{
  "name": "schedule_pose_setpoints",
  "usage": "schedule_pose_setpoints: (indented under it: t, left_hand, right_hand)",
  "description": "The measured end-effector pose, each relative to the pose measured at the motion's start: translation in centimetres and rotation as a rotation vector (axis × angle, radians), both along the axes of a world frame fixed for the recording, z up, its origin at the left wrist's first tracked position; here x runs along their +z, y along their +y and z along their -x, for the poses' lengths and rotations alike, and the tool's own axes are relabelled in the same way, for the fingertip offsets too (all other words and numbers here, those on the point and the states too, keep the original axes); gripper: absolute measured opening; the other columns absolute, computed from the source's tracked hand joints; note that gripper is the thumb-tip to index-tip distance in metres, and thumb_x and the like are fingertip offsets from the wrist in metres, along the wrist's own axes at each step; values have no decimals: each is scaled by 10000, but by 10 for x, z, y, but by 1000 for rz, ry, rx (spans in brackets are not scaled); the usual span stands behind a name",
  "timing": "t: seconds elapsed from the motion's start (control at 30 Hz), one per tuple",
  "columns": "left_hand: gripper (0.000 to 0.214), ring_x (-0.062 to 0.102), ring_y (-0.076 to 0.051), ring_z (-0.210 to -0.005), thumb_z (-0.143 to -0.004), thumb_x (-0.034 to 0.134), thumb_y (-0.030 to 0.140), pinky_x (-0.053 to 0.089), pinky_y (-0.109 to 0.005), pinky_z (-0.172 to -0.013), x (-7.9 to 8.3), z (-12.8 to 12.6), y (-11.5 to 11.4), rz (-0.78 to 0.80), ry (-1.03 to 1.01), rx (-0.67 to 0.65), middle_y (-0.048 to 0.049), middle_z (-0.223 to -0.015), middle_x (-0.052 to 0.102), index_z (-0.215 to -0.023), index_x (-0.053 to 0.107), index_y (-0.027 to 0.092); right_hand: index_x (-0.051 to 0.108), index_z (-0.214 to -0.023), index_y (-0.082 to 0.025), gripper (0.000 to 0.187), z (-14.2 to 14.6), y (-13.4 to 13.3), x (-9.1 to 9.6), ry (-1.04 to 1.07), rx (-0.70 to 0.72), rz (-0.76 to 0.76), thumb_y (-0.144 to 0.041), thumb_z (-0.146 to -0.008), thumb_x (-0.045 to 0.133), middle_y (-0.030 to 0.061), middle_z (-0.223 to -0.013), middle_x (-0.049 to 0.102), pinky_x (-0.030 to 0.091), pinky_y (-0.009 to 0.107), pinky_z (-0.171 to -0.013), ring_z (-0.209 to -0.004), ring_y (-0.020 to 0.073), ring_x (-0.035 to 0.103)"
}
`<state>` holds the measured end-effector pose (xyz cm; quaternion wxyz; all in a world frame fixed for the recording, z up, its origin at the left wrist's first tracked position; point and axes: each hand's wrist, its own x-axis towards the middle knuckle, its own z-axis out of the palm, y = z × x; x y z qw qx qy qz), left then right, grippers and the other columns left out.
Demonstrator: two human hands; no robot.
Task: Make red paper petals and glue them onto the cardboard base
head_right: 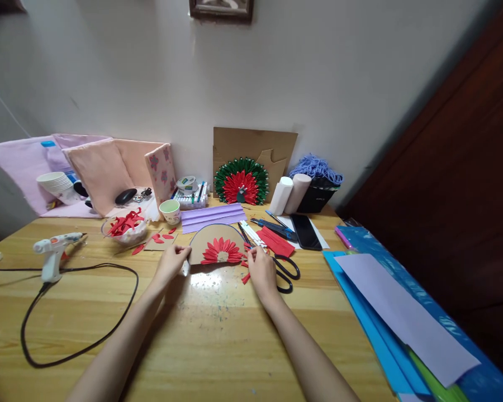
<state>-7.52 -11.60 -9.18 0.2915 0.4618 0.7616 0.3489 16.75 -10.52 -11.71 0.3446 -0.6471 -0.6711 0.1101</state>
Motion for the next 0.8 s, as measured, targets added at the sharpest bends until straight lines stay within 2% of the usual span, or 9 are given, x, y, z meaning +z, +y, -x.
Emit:
schedule_pose_setpoints:
  t: [0.1, 0.17, 0.33, 0.43, 0.5, 0.6, 0.7, 0.73, 0.8]
  left_hand:
    - [237, 635, -204, -624, -789, 521, 342, 474, -293, -574, -4, -1, 6, -81, -173, -27, -76, -729, 675, -800, 628, 130]
    - [263, 621, -187, -581, -793, 514, 346, 481, -282, -536, -2, 1, 9, -162, -273, -42, -67, -708, 669, -836, 629, 114]
    - [346, 618, -183, -773, -799, 511, 428, 488, -271, -684, 19, 18, 5, -523, -361, 67, -70, -872, 663, -961, 594, 134]
    - [334, 603, -174, -820, -783, 543, 457, 464, -273, -780, 33, 25, 2, -711, -381, 154, -52, -875, 646, -933, 574, 159]
    - [327, 606, -173, -850, -765, 570, 455, 457, -277, -816, 41, 27, 3, -778, -422, 162, -50, -884, 648, -920, 560, 167]
    - [361, 630, -181, -805, -732, 596, 468, 487, -306, -784, 54, 31, 7, -778, -520, 118, -57, -843, 663, -909, 539, 158]
    - [401, 644, -191, -702, -675, 644, 471, 521, -334, -702, 70, 35, 11, -703, -619, 34, -63, -766, 672, -871, 554, 133]
    - [406, 647, -192, -688, -661, 658, 463, 527, -337, -685, 75, 35, 12, -680, -647, 7, -65, -760, 676, -868, 564, 126]
    - [412, 651, -191, -685, -647, 677, 444, 536, -336, -668, 85, 34, 13, -648, -692, -32, -68, -773, 684, -882, 579, 120]
  right_hand:
    - [567, -728, -203, 144, -1, 2, 0, 84, 13, 18, -247, -837, 484, 70, -714, 705, 480, 302, -597, -677, 221, 682]
    - [576, -743, -201, 156, -2, 3, 0, 126, 48, 28, -271, -841, 478, 66, -729, 709, 497, 300, -614, -692, 214, 686]
    - [588, -809, -196, 191, -11, 6, 5, 149, 175, 5, -334, -860, 467, 59, -810, 700, 503, 307, -695, -746, 202, 669]
    - [601, -807, -188, 197, -11, 12, 10, 108, 242, -28, -320, -858, 464, 79, -835, 684, 482, 363, -761, -807, 236, 646]
    - [621, -845, -184, 173, -9, 16, 14, 81, 294, -42, -254, -843, 463, 91, -879, 677, 470, 386, -801, -866, 250, 633]
    - [615, -997, -191, 225, -14, 15, 22, 53, 414, -15, -195, -811, 489, 93, -1017, 642, 479, 362, -809, -885, 222, 627]
    - [578, -1103, -215, 322, -27, 3, 27, 36, 642, 171, -222, -782, 565, 89, -1143, 563, 505, 311, -728, -753, 160, 623]
    - [556, -1150, -228, 394, -31, -1, 27, 40, 705, 241, -207, -758, 594, 91, -1190, 533, 509, 297, -713, -744, 149, 621]
    - [541, -1185, -242, 465, -37, -7, 25, 23, 760, 278, -154, -733, 607, 88, -1210, 520, 499, 298, -767, -829, 162, 621]
